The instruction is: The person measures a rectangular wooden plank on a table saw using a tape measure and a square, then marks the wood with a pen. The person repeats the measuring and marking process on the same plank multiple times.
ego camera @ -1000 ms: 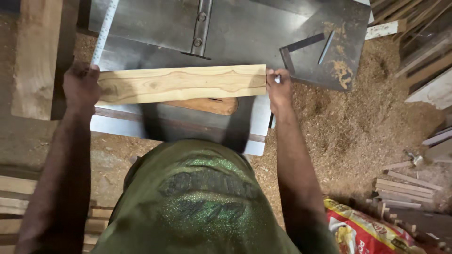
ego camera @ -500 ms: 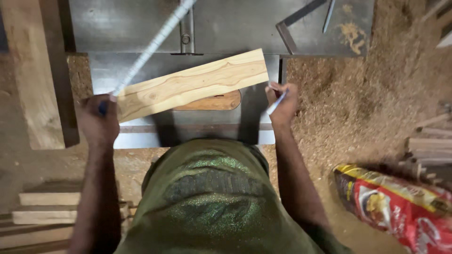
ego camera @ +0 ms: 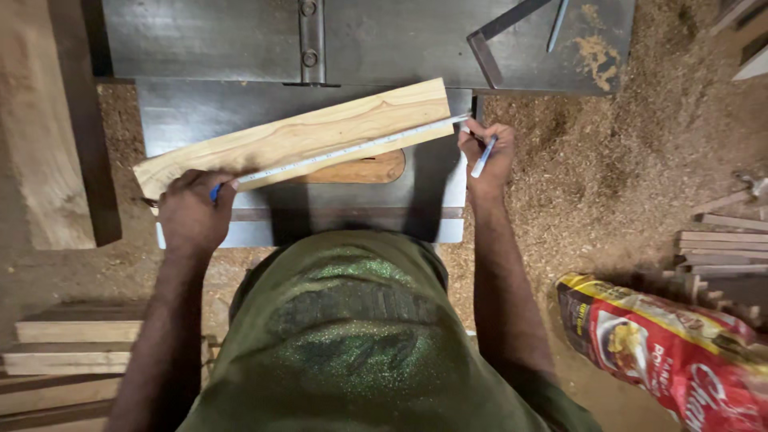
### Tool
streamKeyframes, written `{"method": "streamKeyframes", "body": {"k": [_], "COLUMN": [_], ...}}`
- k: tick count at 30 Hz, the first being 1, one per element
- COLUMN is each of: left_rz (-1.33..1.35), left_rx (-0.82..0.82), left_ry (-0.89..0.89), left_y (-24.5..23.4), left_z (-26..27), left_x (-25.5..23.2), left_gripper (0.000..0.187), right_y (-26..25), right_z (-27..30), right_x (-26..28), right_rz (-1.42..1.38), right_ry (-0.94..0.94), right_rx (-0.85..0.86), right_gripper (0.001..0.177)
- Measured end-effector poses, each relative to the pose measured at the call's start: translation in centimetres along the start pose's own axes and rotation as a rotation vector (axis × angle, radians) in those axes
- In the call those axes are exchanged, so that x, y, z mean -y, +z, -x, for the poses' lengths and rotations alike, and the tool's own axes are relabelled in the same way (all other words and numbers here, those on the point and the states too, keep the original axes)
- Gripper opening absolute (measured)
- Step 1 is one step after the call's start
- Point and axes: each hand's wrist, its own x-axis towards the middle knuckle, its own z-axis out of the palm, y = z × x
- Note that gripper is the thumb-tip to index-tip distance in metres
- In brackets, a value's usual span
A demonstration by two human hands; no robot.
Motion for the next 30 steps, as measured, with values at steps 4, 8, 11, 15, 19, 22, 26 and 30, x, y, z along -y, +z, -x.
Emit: {"method": "streamKeyframes", "body": {"k": [4, 8, 11, 15, 19, 22, 26, 30], "left_rz": [-0.067, -0.085, -0.079, -0.105, -0.128, -0.144, -0.148, -0.145], "left_rx": [-0.007, 0.013, -0.001, -0.026, -0.051, -0.044, -0.078, -0.080], "left_ry": [0.000, -0.023, -0.032, -0.046, -0.029, -0.071, -0.054, -0.083], "left_y": [0.2, 0.0, -0.1, 0.4, 0.7, 0.8, 1.1, 1.2], "left_z": [0.0, 0.5, 0.9, 1.3, 1.8, 2.1, 2.7, 2.9], "left_x": [0.5, 1.4, 1.8, 1.8, 2.0, 2.3, 2.4, 2.3], "left_gripper": [0.021, 0.021, 0.020, 0.019, 0.017, 0.016, 0.016, 0.017], "right_y": [0.6, 1.0, 1.4, 1.5, 1.7, 1.7, 1.8, 2.1], "right_z": [-0.3, -0.4, -0.7, -0.8, -0.7, -0.3, 0.2, -0.3], "right_x": [0.7, 1.0, 1.0, 0.9, 0.8, 0.9, 0.8, 0.8], "right_rz": [0.190, 0.288, 0.337, 0.201, 0.270, 0.303, 0.271, 0.253], "right_ry": [-0.080, -0.102, -0.165, -0.115, -0.077, -0.095, -0.059, -0.062], "right_rx": [0.048, 0.037, 0.082, 0.065, 0.058, 0.076, 0.064, 0.051], "right_gripper": [0.036, 0.036, 0.035, 0.036, 0.035, 0.035, 0.032, 0.032]}}
